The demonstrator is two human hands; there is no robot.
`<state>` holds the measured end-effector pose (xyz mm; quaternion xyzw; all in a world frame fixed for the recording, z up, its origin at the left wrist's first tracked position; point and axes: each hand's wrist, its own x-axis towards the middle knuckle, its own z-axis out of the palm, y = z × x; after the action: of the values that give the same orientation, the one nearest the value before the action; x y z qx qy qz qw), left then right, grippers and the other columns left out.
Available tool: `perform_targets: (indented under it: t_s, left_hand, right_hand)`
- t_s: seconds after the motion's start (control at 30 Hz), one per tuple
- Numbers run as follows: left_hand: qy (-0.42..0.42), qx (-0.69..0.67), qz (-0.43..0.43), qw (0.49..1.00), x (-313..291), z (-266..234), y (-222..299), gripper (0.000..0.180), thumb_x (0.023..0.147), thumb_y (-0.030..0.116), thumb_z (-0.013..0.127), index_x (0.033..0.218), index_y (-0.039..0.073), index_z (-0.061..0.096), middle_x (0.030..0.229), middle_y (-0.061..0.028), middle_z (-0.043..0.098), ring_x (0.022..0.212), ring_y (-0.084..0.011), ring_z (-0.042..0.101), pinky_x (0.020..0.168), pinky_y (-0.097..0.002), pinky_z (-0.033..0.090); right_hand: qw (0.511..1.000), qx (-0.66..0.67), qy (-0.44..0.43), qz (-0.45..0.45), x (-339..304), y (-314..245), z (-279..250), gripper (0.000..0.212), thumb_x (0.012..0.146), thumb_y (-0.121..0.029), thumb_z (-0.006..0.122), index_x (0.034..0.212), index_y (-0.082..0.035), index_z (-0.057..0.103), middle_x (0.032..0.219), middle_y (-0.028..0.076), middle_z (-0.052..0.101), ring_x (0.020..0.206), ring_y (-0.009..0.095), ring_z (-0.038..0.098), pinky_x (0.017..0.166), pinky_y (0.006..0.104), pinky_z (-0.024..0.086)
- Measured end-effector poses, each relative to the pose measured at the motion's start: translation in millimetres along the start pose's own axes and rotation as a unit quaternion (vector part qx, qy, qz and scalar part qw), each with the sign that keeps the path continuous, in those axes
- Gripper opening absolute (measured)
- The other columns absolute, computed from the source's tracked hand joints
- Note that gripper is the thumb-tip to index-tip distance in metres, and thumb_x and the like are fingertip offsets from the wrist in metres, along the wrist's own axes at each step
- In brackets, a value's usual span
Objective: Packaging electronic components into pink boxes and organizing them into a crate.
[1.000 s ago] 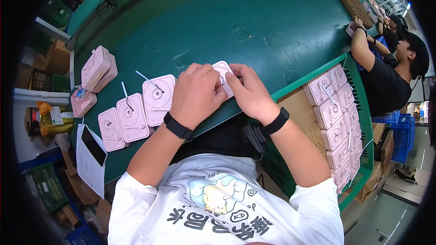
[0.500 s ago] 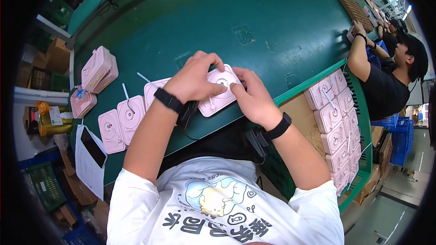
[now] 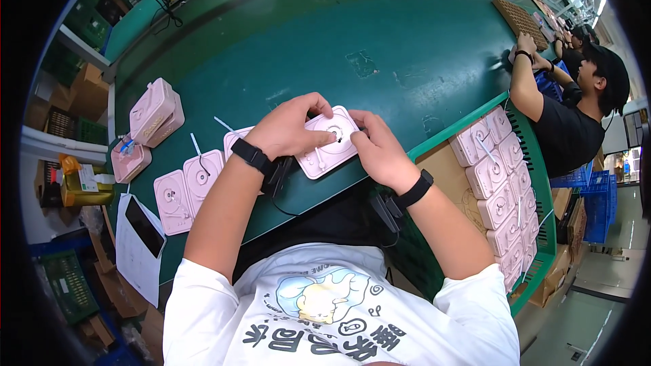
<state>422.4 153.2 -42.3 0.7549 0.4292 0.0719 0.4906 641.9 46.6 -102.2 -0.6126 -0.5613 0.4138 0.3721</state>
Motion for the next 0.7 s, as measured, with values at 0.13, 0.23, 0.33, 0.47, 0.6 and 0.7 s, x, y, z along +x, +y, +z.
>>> perform_targets:
  t_s: [0.13, 0.23, 0.33, 0.47, 0.6, 0.7]
  left_hand:
    - [0.022, 0.025, 0.085, 0.996, 10.6, 5.6, -10.7, 0.045, 0.089, 0.023, 0.092, 0.126, 0.006, 0.071, 0.125, -0.0139, 0.076, 0.108, -0.0275, 0.073, 0.096, -0.0396, 0.059]
    - [0.076, 0.052, 0.173, 0.981, 22.2, 18.3, -14.2, 0.045, 0.089, 0.024, 0.089, 0.124, 0.004, 0.070, 0.121, -0.0189, 0.074, 0.113, -0.0368, 0.074, 0.099, -0.0449, 0.059]
    - [0.128, 0.097, 0.170, 0.972, 13.4, 33.1, 11.9, 0.046, 0.086, 0.019, 0.090, 0.124, 0.002, 0.070, 0.118, -0.0194, 0.073, 0.112, -0.0384, 0.073, 0.101, -0.0455, 0.058]
    - [0.112, 0.048, 0.155, 0.980, 30.1, 35.2, 18.8, 0.045, 0.086, 0.011, 0.089, 0.124, 0.002, 0.068, 0.121, -0.0162, 0.070, 0.113, -0.0322, 0.072, 0.104, -0.0415, 0.058]
    - [0.098, 0.029, 0.155, 0.983, 35.2, 36.3, 22.4, 0.045, 0.086, 0.007, 0.089, 0.124, 0.002, 0.067, 0.123, -0.0140, 0.068, 0.115, -0.0287, 0.071, 0.105, -0.0395, 0.058]
    - [0.103, 0.029, 0.139, 0.984, 41.0, 35.9, 36.8, 0.046, 0.085, 0.006, 0.090, 0.124, 0.001, 0.066, 0.123, -0.0143, 0.068, 0.117, -0.0292, 0.071, 0.106, -0.0397, 0.057]
  right_hand:
    - [0.999, -0.018, 0.047, -0.021, 1.5, 6.6, -2.3, 0.048, 0.105, -0.009, 0.053, 0.149, 0.008, 0.062, 0.140, 0.026, 0.069, 0.133, 0.033, 0.068, 0.114, 0.0438, 0.053]
    - [0.995, -0.020, 0.042, -0.084, 24.0, 38.3, -10.2, 0.045, 0.101, -0.014, 0.057, 0.140, 0.007, 0.068, 0.133, 0.030, 0.073, 0.129, 0.043, 0.068, 0.113, 0.0497, 0.054]
    - [0.999, -0.037, -0.006, -0.039, 31.4, 26.1, -20.4, 0.050, 0.102, -0.025, 0.063, 0.142, 0.004, 0.067, 0.137, 0.031, 0.069, 0.134, 0.048, 0.062, 0.118, 0.0545, 0.049]
    - [0.996, -0.070, 0.044, -0.026, 16.5, 2.7, -39.1, 0.055, 0.103, -0.029, 0.063, 0.148, 0.004, 0.063, 0.141, 0.030, 0.066, 0.136, 0.049, 0.059, 0.120, 0.0547, 0.047]
    - [0.997, -0.076, 0.029, -0.007, 17.1, -3.0, -54.8, 0.059, 0.105, -0.031, 0.063, 0.152, 0.004, 0.059, 0.144, 0.029, 0.063, 0.138, 0.050, 0.056, 0.121, 0.0550, 0.046]
    - [0.997, -0.070, 0.016, -0.005, 16.6, -9.3, -58.9, 0.060, 0.104, -0.032, 0.063, 0.152, 0.004, 0.058, 0.145, 0.030, 0.062, 0.138, 0.050, 0.056, 0.121, 0.0547, 0.046]
